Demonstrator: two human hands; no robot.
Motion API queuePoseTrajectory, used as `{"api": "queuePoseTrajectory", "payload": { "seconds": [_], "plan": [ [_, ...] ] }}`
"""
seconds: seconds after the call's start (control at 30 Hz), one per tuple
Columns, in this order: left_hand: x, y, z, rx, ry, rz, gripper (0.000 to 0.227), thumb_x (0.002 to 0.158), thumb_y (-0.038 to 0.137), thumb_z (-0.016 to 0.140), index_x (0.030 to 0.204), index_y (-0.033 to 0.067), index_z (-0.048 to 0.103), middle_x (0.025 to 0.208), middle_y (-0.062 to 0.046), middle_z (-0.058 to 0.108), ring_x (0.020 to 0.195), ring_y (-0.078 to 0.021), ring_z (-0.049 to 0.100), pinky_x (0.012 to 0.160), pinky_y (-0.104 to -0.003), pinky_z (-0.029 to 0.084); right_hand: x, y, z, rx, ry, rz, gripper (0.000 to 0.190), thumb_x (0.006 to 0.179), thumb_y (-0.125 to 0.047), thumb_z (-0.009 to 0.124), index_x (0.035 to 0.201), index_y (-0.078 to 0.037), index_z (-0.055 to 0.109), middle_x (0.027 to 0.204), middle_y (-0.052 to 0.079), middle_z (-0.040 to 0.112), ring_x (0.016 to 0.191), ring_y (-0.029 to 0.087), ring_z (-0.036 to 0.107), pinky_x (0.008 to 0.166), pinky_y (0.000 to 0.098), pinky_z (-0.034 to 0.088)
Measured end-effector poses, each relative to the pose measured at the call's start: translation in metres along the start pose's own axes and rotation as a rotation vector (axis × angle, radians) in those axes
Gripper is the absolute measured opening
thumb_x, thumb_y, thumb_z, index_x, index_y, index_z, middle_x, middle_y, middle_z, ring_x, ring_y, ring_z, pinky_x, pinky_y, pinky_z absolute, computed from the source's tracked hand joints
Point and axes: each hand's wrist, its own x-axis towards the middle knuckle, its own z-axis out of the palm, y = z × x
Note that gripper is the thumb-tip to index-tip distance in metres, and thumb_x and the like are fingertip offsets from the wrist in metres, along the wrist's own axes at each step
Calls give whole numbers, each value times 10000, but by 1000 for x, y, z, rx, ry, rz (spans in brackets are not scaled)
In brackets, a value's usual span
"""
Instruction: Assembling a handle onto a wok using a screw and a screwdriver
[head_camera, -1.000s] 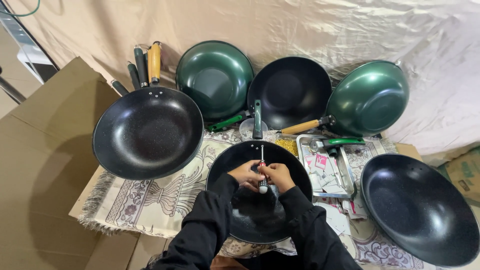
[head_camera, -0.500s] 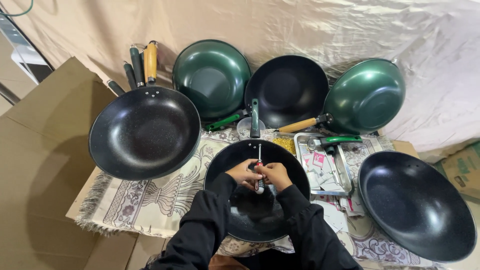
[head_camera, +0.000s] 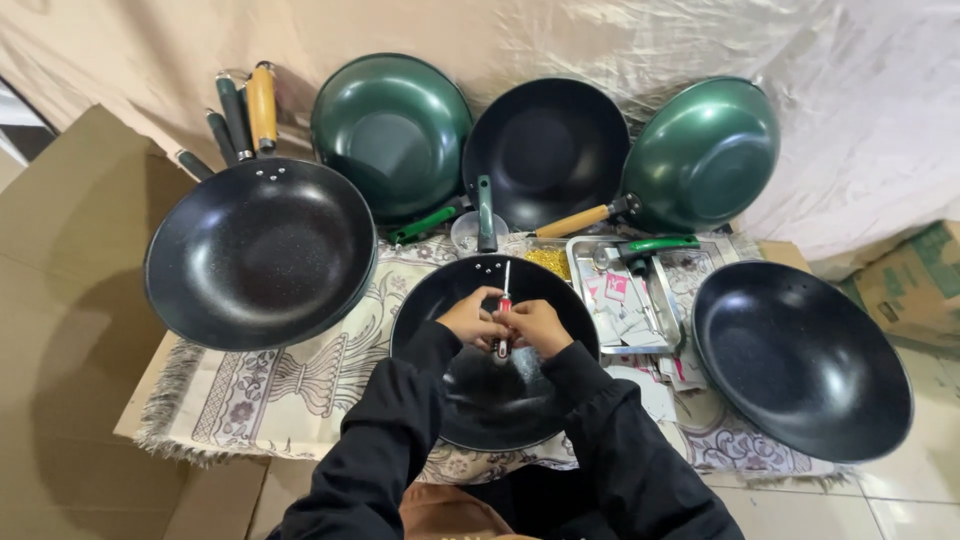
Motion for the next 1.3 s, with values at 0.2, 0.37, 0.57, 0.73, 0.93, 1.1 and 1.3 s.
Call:
{"api": "queuePoseTrajectory", "payload": {
  "seconds": [0.2,0.37,0.57,0.73,0.93,1.1,1.3],
  "plan": [
    [32,65,49,579,171,209,805,746,284,736,1485,260,418,975,-92,769,1102,-303,709,991,-477,580,7,-17,-57,-364,277,-181,371,883,-508,746,1039,-179,819,903,104,786,965,334,742,857,492,587],
    [108,84,102,687,151,317,824,751,293,707,1514,228,404,1230,-175,703,1263,-357,627,1143,-534,462,7,-25,-128,-528,465,-224,320,899,-459,713,994,-167,803,865,102,765,946,364,732,852,485,578],
    [148,79,144,1018,109,313,754,801,325,587,1523,159,445,1420,-89,601,1404,-292,493,1204,-738,80,35,16,-173,-714,462,-78,390,898,-510,673,1025,-163,799,883,109,771,1011,380,721,887,495,575],
    [147,74,157,1196,59,252,604,830,252,543,1404,63,549,1314,-169,670,1362,-324,530,1183,-777,13,92,81,-177,-828,372,67,433,899,-519,639,1040,-145,804,998,175,778,1111,401,709,945,529,563],
    [126,95,160,1345,-27,153,532,897,265,496,1394,110,604,1338,-140,688,1410,-324,483,1203,-727,-100,112,105,-169,-865,347,64,296,912,-287,604,1020,-92,799,902,206,767,1019,453,736,867,550,593],
    [135,66,163,1233,286,203,605,854,313,577,1442,170,561,1555,-156,481,1522,-380,268,1196,-749,-52,105,90,-170,-825,385,126,322,864,-409,694,1124,-248,794,961,128,782,1084,403,726,965,535,546],
    [104,56,152,988,704,157,744,816,334,616,1485,36,487,1636,-347,211,1509,-600,60,1182,-750,20,74,31,-159,-635,475,-57,310,933,-368,648,1120,-165,789,924,114,788,1105,389,701,984,513,541]
  ]
}}
